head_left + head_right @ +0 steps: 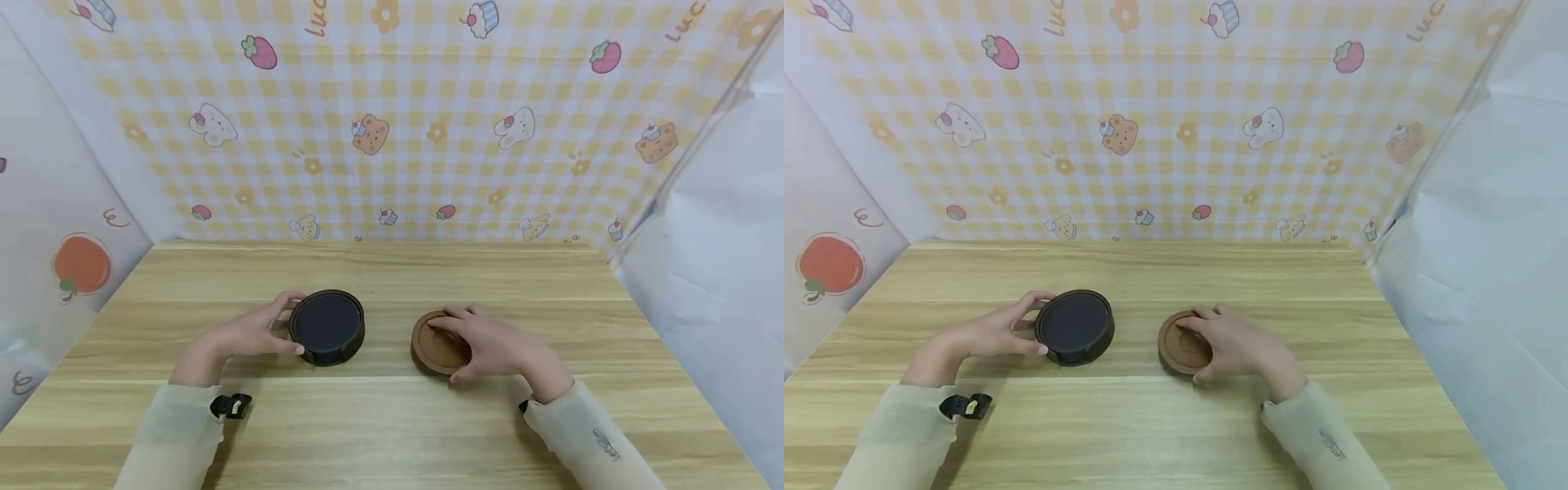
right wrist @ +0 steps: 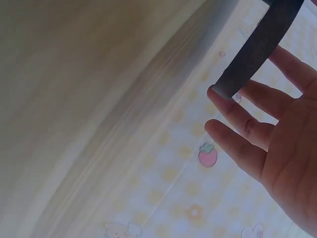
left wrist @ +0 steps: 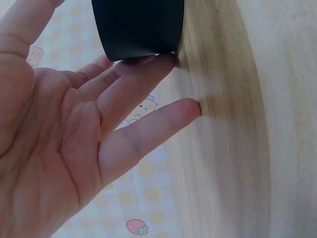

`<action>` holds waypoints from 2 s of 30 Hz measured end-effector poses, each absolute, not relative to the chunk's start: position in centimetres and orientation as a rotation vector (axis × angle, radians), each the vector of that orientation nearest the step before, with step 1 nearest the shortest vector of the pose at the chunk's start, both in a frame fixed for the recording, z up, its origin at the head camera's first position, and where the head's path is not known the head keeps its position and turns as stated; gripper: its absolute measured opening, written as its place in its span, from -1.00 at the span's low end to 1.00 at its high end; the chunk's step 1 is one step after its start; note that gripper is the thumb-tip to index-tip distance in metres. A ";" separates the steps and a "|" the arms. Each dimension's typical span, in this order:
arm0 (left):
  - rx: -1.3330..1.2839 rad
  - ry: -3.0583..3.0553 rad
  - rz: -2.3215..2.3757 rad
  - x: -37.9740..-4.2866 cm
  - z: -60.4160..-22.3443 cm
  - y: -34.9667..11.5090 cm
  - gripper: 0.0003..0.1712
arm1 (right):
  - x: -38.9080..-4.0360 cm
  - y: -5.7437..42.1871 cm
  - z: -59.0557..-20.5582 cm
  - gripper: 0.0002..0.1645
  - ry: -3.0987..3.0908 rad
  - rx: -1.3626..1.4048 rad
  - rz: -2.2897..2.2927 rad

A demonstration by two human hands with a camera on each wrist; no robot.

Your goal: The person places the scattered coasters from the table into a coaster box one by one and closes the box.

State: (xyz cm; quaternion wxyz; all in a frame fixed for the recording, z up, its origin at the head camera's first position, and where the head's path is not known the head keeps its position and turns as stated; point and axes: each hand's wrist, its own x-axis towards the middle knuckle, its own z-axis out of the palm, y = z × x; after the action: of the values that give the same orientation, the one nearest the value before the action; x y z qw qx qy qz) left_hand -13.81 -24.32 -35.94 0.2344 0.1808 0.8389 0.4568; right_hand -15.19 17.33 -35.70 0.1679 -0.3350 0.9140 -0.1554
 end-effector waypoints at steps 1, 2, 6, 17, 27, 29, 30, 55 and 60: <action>0.495 2.302 1.254 -13.8 -35.9 -24.3 0.02 | -15.2 17.0 -35.6 0.09 2.597 -0.954 -0.442; 0.496 2.303 1.253 -13.8 -35.9 -24.3 0.02 | -15.2 16.6 -35.5 0.09 2.594 -0.955 -0.439; 0.498 2.307 1.247 -13.8 -35.9 -24.3 0.01 | -15.5 15.3 -35.1 0.07 2.584 -0.984 -0.442; 0.494 2.310 1.237 -13.9 -35.8 -24.2 0.02 | -16.7 12.2 -34.8 0.07 2.565 -1.133 -0.444; 0.508 2.300 1.228 -14.0 -35.8 -24.3 0.02 | -17.9 8.8 -34.3 0.08 2.538 -1.236 -0.443; 0.498 2.307 1.221 -13.9 -35.9 -24.4 0.02 | -18.1 8.0 -34.2 0.09 2.542 -1.257 -0.432; 0.491 2.310 1.219 -13.9 -35.9 -24.4 0.02 | -18.1 7.6 -34.2 0.09 2.546 -1.265 -0.424; 0.554 2.363 1.180 -14.1 -36.5 -24.7 0.00 | -19.1 0.0 -34.5 0.07 2.591 -1.366 -0.253; 0.566 2.357 1.199 -14.2 -36.5 -24.8 0.00 | -19.4 -0.6 -34.7 0.08 2.607 -1.352 -0.233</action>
State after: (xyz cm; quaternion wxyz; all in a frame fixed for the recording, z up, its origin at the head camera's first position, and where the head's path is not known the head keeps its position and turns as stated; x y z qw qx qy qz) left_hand -14.17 -24.78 -36.52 0.2171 0.2044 0.8507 0.4328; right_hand -19.35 -0.63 -34.72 0.0975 -0.4568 0.8807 -0.0788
